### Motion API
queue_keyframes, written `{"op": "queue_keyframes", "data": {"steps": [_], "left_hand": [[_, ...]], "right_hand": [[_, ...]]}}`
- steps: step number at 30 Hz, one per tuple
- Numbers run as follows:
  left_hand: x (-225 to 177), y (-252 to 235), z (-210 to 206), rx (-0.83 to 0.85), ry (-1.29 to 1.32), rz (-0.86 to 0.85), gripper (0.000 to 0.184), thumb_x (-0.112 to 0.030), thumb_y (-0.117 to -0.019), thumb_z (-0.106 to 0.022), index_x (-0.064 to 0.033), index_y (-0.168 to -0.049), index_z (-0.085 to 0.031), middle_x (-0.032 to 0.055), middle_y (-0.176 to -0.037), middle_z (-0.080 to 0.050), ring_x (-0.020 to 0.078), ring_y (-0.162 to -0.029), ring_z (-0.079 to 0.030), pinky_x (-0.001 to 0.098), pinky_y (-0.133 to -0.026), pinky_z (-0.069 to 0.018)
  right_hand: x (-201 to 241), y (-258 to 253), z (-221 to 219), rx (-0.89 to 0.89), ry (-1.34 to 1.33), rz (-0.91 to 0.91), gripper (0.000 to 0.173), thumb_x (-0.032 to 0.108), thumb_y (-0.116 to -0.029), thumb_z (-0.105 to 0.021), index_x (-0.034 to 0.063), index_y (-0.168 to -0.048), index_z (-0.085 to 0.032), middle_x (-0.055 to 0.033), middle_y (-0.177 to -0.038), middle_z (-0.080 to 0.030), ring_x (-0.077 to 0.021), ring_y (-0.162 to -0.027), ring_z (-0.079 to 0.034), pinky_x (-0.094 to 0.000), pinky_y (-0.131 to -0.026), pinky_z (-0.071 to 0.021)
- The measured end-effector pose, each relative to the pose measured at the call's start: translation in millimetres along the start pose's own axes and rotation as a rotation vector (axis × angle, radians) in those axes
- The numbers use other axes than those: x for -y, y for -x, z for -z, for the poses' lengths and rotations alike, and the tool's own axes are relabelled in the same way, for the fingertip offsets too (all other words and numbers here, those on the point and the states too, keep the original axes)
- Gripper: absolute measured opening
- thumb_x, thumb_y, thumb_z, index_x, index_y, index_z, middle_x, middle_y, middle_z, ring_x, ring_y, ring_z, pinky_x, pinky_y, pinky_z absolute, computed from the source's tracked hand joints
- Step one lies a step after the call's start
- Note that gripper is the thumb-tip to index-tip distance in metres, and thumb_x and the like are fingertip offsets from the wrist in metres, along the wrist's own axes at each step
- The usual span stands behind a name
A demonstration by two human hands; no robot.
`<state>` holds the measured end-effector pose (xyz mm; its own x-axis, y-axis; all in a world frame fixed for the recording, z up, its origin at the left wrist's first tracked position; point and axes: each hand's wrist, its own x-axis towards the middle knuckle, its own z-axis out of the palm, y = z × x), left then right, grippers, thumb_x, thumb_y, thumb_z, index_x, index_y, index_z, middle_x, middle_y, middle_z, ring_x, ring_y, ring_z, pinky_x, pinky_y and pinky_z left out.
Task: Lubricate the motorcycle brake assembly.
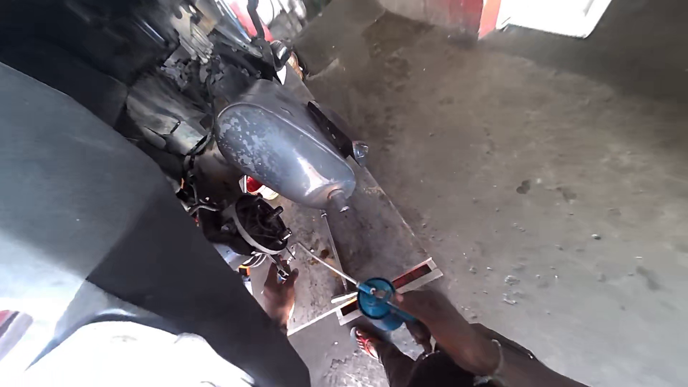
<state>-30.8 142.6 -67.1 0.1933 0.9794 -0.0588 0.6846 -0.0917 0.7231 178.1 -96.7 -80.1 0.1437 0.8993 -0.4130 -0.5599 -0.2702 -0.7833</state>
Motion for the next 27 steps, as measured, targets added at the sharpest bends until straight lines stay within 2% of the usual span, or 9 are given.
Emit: {"op": "queue_keyframes", "data": {"steps": [6, 10, 14, 18, 21, 27], "left_hand": [[6.6, 1.5, -7.5, -0.014, 0.02, -0.027, 0.063, 0.001, -0.0913, -0.072, 0.01, -0.146, -0.042, 0.0268, -0.132, -0.059, 0.0296, -0.12, -0.059, 0.0416, -0.104, -0.0485], [4.0, 1.9, -10.5, -0.012, 0.027, -0.024, 0.065, 0.002, -0.0899, -0.073, 0.0106, -0.145, -0.039, 0.0265, -0.127, -0.058, 0.029, -0.113, -0.059, 0.0399, -0.098, -0.0499], [7.9, -0.6, -8.5, 0.011, 0.01, -0.016, 0.07, 0.002, -0.0904, -0.072, 0.0087, -0.149, -0.036, 0.027, -0.133, -0.057, 0.0303, -0.118, -0.058, 0.0407, -0.101, -0.0493], [11.7, -2.0, -8.9, -0.001, 0.024, -0.018, 0.066, 0.003, -0.0893, -0.073, 0.0094, -0.146, -0.039, 0.0285, -0.135, -0.055, 0.0325, -0.121, -0.058, 0.0425, -0.102, -0.0498], [10.5, -0.5, -9.9, 0.003, 0.021, -0.005, 0.069, 0.002, -0.0897, -0.073, 0.0085, -0.148, -0.037, 0.0288, -0.14, -0.052, 0.033, -0.125, -0.056, 0.0434, -0.104, -0.0479], [11.1, -0.1, -10.6, -0.002, 0.061, -0.001, 0.067, 0.005, -0.0897, -0.071, 0.0093, -0.147, -0.036, 0.0276, -0.137, -0.052, 0.0306, -0.123, -0.056, 0.0396, -0.102, -0.0496]], "right_hand": [[-2.4, -21.1, -24.0, 0.1, 0.083, -0.022, 0.029, 0.032, -0.1059, -0.053, 0.013, -0.085, -0.061, 0.0079, -0.059, -0.052, -0.0038, -0.047, -0.05, -0.0206, -0.047, -0.0459], [-5.7, -35.7, -33.5, 0.088, 0.175, -0.028, 0.033, 0.037, -0.1065, -0.053, 0.0107, -0.09, -0.063, 0.0063, -0.061, -0.053, -0.0052, -0.048, -0.05, -0.022, -0.048, -0.0447], [-10.0, -40.7, -35.9, 0.088, 0.189, -0.03, 0.034, 0.038, -0.1069, -0.052, 0.0109, -0.089, -0.061, 0.0061, -0.06, -0.051, -0.0052, -0.046, -0.048, -0.0221, -0.047, -0.0433], [-11.3, -38.2, -36.1, 0.087, 0.148, -0.012, 0.034, 0.038, -0.1071, -0.051, 0.0113, -0.088, -0.06, 0.0066, -0.06, -0.05, -0.0048, -0.046, -0.048, -0.0217, -0.046, -0.0429], [-10.7, -40.0, -36.7, 0.084, 0.126, -0.013, 0.035, 0.038, -0.1072, -0.051, 0.0121, -0.086, -0.06, 0.0069, -0.058, -0.05, -0.0051, -0.046, -0.049, -0.022, -0.047, -0.0437], [-12.7, -43.0, -36.6, 0.101, 0.123, -0.026, 0.033, 0.036, -0.1074, -0.051, 0.0121, -0.086, -0.059, 0.007, -0.058, -0.05, -0.0044, -0.046, -0.048, -0.0211, -0.046, -0.0436]]}}
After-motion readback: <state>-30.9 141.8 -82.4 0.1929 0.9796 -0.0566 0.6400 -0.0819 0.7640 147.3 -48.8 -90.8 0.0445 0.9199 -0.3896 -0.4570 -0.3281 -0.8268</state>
